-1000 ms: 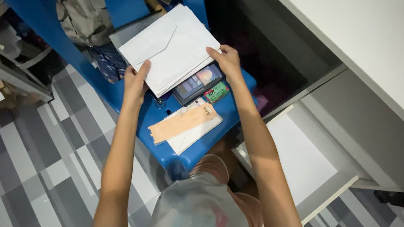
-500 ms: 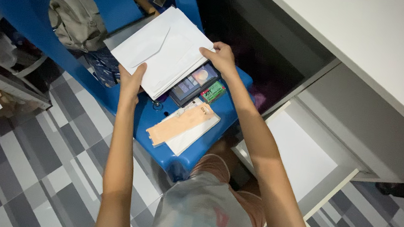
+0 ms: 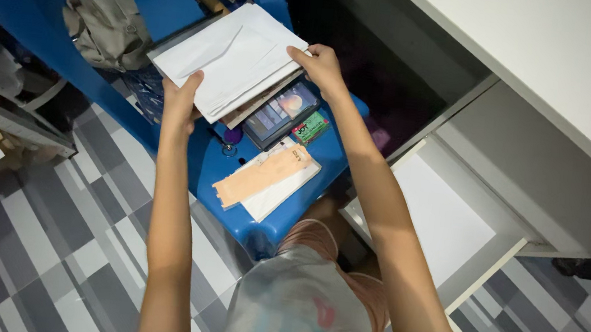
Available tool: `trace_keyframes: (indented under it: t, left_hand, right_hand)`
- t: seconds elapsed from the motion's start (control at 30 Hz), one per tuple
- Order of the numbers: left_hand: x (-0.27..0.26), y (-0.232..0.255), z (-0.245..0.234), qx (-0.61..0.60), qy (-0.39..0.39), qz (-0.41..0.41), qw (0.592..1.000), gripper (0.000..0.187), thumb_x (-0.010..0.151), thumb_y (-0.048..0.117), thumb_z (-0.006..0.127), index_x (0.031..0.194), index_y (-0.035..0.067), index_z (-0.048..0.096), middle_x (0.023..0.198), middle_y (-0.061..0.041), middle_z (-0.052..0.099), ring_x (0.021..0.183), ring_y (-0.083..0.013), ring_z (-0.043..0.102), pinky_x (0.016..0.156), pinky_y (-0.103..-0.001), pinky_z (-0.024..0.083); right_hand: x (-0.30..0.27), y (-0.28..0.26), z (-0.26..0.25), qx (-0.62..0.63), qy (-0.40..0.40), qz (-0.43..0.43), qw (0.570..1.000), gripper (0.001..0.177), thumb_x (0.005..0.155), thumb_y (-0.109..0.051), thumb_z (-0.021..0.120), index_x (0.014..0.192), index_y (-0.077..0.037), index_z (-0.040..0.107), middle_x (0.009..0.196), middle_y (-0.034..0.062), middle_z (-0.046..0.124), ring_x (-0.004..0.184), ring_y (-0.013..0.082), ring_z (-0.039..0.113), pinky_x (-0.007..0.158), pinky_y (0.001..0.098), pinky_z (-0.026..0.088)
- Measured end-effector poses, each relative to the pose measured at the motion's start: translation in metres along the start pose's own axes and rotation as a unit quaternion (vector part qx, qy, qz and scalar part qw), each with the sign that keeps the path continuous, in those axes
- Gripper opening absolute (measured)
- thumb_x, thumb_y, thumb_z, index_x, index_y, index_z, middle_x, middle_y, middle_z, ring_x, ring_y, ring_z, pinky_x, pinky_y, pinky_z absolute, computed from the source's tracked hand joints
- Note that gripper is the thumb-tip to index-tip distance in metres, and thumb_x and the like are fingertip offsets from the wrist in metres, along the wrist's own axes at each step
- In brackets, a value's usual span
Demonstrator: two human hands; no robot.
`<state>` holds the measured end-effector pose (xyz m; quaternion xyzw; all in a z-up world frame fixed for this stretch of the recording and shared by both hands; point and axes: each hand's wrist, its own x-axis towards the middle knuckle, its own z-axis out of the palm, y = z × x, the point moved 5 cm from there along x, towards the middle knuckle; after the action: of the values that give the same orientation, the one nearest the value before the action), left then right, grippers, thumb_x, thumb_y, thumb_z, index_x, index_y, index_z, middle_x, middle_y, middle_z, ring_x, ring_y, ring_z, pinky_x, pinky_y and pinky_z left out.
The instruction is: The person opens a white desk drawer and removes a red first-aid kit, a small box, a notebook, and several papers, placing them on a blue plastic chair. The person then returns the first-aid kit to the drawer and continues to sort the remaining items.
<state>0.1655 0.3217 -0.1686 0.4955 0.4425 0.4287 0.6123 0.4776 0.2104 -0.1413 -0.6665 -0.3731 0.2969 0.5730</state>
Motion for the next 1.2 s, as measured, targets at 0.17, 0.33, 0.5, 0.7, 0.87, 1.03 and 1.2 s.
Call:
trace_keyframes:
  t: [0.17,0.33,0.5,0.7,0.87,1.03,1.2]
  left_hand:
    - [0.003,-0.004,0.001,-0.033,-0.047,0.022,0.998,0.077,0.09,0.028,0.07,0.15,-0.008,0.039,0.134,-0.028,0.063,0.115,-0.037,0.072,0.073,-0.042,0.067]
    - [0.003,-0.013,-0.001,0.023,-0.021,0.006,0.999,0.081,0.09,0.033,0.071,0.146,-0.003,0.024,0.132,-0.022,0.054,0.116,-0.0327,0.065,0.073,-0.044,0.066]
    - [0.011,-0.023,-0.009,0.079,-0.044,-0.07,0.993,0.09,0.096,0.046,0.065,0.152,-0.008,0.02,0.13,-0.032,0.057,0.104,-0.0381,0.072,0.07,-0.045,0.06]
    - [0.012,-0.026,-0.005,-0.05,-0.083,-0.069,0.993,0.091,0.092,0.04,0.068,0.152,-0.002,0.014,0.135,-0.025,0.055,0.111,-0.0307,0.071,0.074,-0.044,0.066]
    - [-0.001,-0.023,0.008,-0.24,-0.046,-0.062,0.968,0.08,0.087,0.025,0.073,0.146,0.005,0.021,0.132,-0.023,0.054,0.11,-0.0332,0.072,0.076,-0.044,0.063]
    - [0.017,-0.037,0.005,-0.302,-0.098,-0.067,0.946,0.072,0.091,0.017,0.071,0.145,0.0,0.026,0.135,-0.028,0.053,0.109,-0.0375,0.071,0.077,-0.049,0.067]
    - [0.018,-0.05,0.003,-0.343,-0.088,-0.098,0.93,0.074,0.091,0.012,0.071,0.149,0.004,0.026,0.141,-0.028,0.054,0.114,-0.0399,0.072,0.081,-0.05,0.064]
  right_hand:
    - [0.006,-0.004,0.006,0.037,-0.003,-0.006,0.999,0.044,0.082,-0.036,0.084,0.093,0.005,0.072,0.072,0.0044,0.067,0.055,0.0064,0.057,0.047,0.0191,0.045]
    - [0.007,-0.007,0.012,0.107,-0.021,-0.002,0.994,0.044,0.084,-0.031,0.084,0.1,0.008,0.07,0.078,0.0062,0.068,0.059,0.0073,0.057,0.05,0.0195,0.047]
    - [-0.003,-0.024,0.016,0.148,-0.002,0.038,0.988,0.039,0.083,-0.03,0.083,0.097,0.003,0.067,0.075,0.0069,0.068,0.062,0.009,0.066,0.055,0.022,0.059]
    - [0.003,-0.026,0.02,0.19,-0.006,0.028,0.981,0.035,0.086,-0.029,0.082,0.091,0.001,0.066,0.073,0.0078,0.067,0.056,0.0111,0.062,0.051,0.0239,0.054]
    - [0.009,-0.015,0.017,0.174,0.004,0.058,0.983,0.032,0.087,-0.03,0.082,0.094,-0.001,0.068,0.074,0.0055,0.067,0.056,0.0095,0.061,0.052,0.0232,0.055]
    - [0.018,0.0,0.018,0.235,-0.02,0.065,0.97,0.036,0.096,-0.036,0.073,0.098,-0.001,0.066,0.075,0.0023,0.064,0.061,0.0109,0.06,0.055,0.0248,0.054]
    - [0.046,0.048,0.002,0.174,0.02,0.076,0.982,0.046,0.094,-0.044,0.05,0.107,-0.005,0.07,0.081,0.0074,0.071,0.067,0.0166,0.066,0.061,0.0305,0.057]
